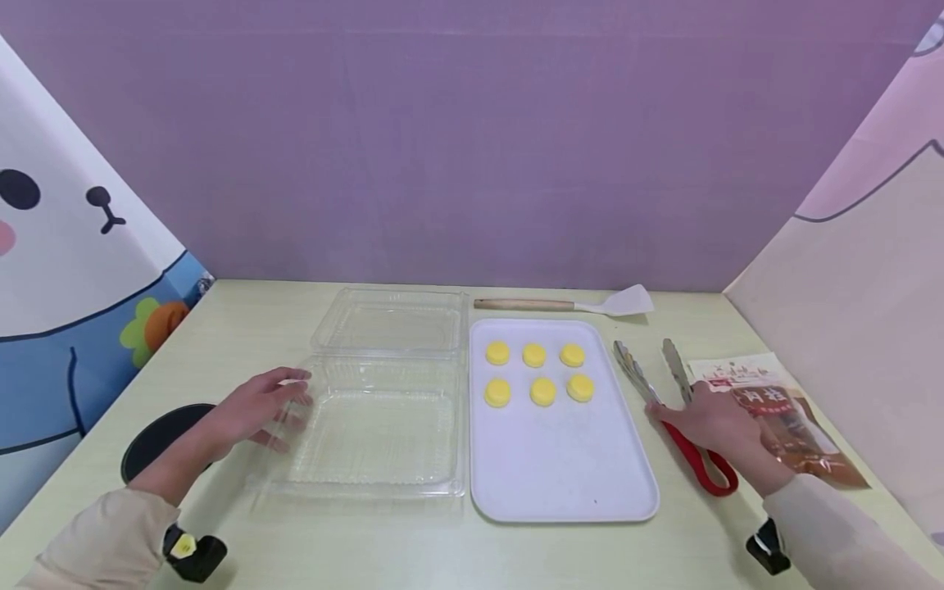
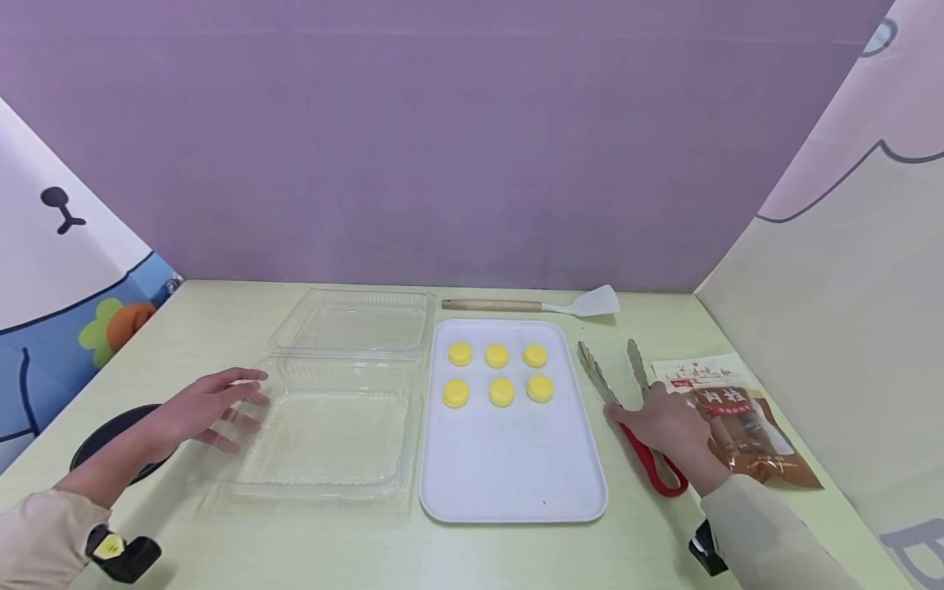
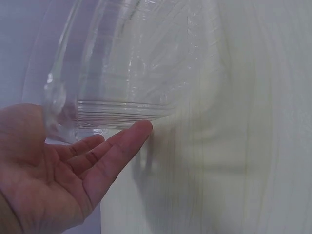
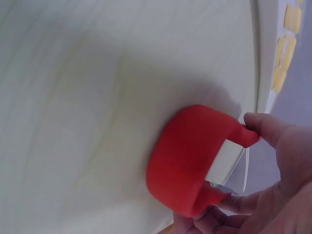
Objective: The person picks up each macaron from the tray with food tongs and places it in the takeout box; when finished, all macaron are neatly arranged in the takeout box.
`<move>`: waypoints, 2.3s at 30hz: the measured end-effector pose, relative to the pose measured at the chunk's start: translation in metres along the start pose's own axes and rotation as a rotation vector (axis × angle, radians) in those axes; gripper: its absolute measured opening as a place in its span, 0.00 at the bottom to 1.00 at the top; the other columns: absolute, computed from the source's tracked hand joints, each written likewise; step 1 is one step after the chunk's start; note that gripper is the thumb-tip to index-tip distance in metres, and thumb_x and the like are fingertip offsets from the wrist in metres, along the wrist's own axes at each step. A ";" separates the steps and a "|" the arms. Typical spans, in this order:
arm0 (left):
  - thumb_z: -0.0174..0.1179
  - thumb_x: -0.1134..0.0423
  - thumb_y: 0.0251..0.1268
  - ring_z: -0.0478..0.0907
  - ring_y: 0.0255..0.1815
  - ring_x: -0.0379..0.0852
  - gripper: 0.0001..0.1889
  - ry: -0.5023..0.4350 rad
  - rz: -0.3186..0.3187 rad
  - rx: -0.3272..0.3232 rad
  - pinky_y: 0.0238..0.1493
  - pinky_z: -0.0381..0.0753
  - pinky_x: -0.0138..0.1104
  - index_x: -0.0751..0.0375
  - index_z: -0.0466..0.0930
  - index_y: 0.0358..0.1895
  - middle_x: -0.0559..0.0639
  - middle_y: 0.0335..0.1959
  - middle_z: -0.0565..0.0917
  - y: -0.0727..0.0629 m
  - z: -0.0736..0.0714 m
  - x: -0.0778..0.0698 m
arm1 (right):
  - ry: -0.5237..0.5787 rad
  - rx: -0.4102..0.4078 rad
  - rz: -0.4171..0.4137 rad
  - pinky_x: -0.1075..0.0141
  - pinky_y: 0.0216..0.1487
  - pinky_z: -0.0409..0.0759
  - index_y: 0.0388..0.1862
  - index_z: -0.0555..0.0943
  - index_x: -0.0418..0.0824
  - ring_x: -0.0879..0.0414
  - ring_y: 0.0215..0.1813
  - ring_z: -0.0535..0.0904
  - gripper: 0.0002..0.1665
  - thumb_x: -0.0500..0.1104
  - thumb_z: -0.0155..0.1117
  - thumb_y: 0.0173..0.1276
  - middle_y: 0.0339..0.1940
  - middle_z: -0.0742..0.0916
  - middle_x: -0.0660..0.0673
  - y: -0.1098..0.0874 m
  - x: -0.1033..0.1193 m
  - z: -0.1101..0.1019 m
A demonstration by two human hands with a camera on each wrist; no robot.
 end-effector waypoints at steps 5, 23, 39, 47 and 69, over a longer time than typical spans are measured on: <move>0.40 0.55 0.85 0.81 0.48 0.54 0.29 -0.001 -0.004 0.011 0.38 0.88 0.45 0.75 0.53 0.75 0.74 0.61 0.74 0.001 0.000 0.000 | 0.016 -0.014 -0.025 0.55 0.27 0.73 0.60 0.64 0.17 0.45 0.31 0.77 0.57 0.73 0.57 0.67 0.31 0.77 0.35 0.000 -0.002 0.000; 0.40 0.56 0.85 0.82 0.48 0.54 0.28 -0.018 0.004 0.017 0.38 0.88 0.45 0.74 0.53 0.75 0.74 0.62 0.74 0.004 0.001 0.000 | 0.046 -0.196 -0.266 0.61 0.23 0.66 0.41 0.70 0.29 0.51 0.23 0.71 0.39 0.67 0.59 0.71 0.21 0.73 0.45 0.000 -0.002 -0.017; 0.40 0.56 0.84 0.81 0.48 0.53 0.28 -0.010 -0.011 0.013 0.38 0.88 0.45 0.74 0.53 0.75 0.74 0.61 0.75 0.005 0.001 -0.001 | 0.044 -0.315 -0.356 0.62 0.24 0.59 0.22 0.64 0.41 0.54 0.21 0.62 0.34 0.65 0.65 0.68 0.16 0.65 0.51 0.002 0.007 -0.029; 0.40 0.56 0.84 0.81 0.48 0.53 0.28 -0.014 -0.014 0.015 0.38 0.88 0.45 0.74 0.52 0.75 0.74 0.62 0.74 0.005 0.002 -0.003 | 0.019 -0.272 -0.394 0.63 0.25 0.61 0.25 0.69 0.39 0.53 0.23 0.65 0.33 0.64 0.71 0.64 0.17 0.67 0.50 0.002 0.013 -0.046; 0.40 0.57 0.84 0.81 0.49 0.55 0.28 -0.017 -0.016 0.014 0.38 0.88 0.45 0.74 0.53 0.75 0.74 0.61 0.74 0.006 0.003 -0.003 | -0.064 -0.143 -0.434 0.63 0.28 0.66 0.68 0.75 0.31 0.51 0.33 0.72 0.54 0.70 0.71 0.59 0.27 0.81 0.50 -0.015 0.016 -0.064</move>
Point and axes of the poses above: each hand's wrist, its own y-axis towards the middle knuckle, its own z-axis out of the palm, x = y × z, the point moved 1 cm from there along y, towards the middle knuckle
